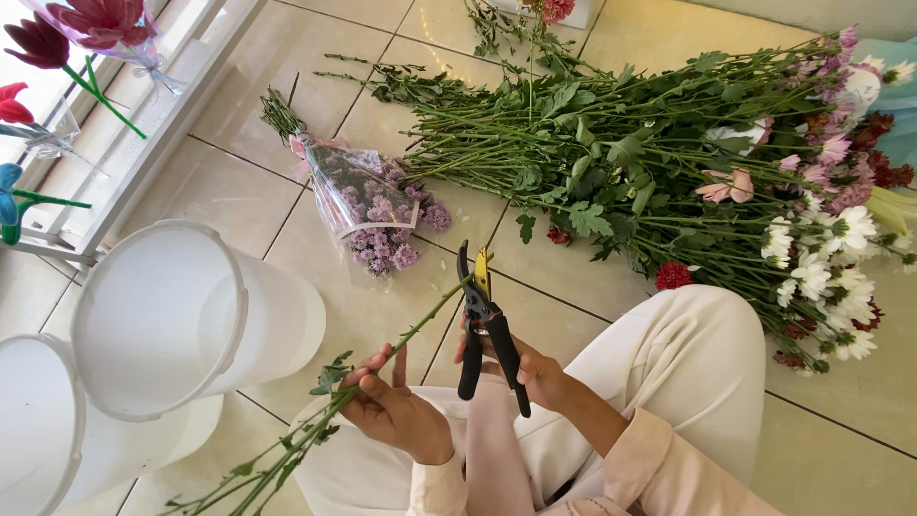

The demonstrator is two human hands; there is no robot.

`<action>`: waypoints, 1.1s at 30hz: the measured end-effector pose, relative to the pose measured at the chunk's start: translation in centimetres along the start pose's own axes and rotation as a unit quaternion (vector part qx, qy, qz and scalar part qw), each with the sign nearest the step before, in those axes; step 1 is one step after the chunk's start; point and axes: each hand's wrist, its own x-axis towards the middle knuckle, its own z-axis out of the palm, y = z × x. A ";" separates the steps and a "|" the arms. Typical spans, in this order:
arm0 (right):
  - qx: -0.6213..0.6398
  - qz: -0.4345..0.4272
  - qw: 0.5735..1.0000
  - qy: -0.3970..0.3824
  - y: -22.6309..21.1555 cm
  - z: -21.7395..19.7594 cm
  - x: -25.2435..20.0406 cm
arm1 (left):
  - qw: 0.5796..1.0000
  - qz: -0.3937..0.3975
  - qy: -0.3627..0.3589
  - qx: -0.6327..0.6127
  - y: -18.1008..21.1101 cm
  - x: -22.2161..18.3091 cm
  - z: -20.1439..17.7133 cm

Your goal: The person prunes flower stems using shears and places the flowers into buckets of water.

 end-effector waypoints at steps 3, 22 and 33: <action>-0.055 -0.064 0.995 0.052 1.3 -0.4 -0.1 | 1.000 -0.007 0.015 -0.004 0.2 -1.0 0.0; -0.096 -0.030 0.983 0.153 2.0 -2.6 -0.1 | 0.998 -0.021 0.052 -0.020 -1.3 -1.7 1.1; -0.067 -0.012 0.979 0.193 3.2 -3.2 0.0 | 0.997 -0.031 0.064 -0.025 -1.7 -1.8 1.2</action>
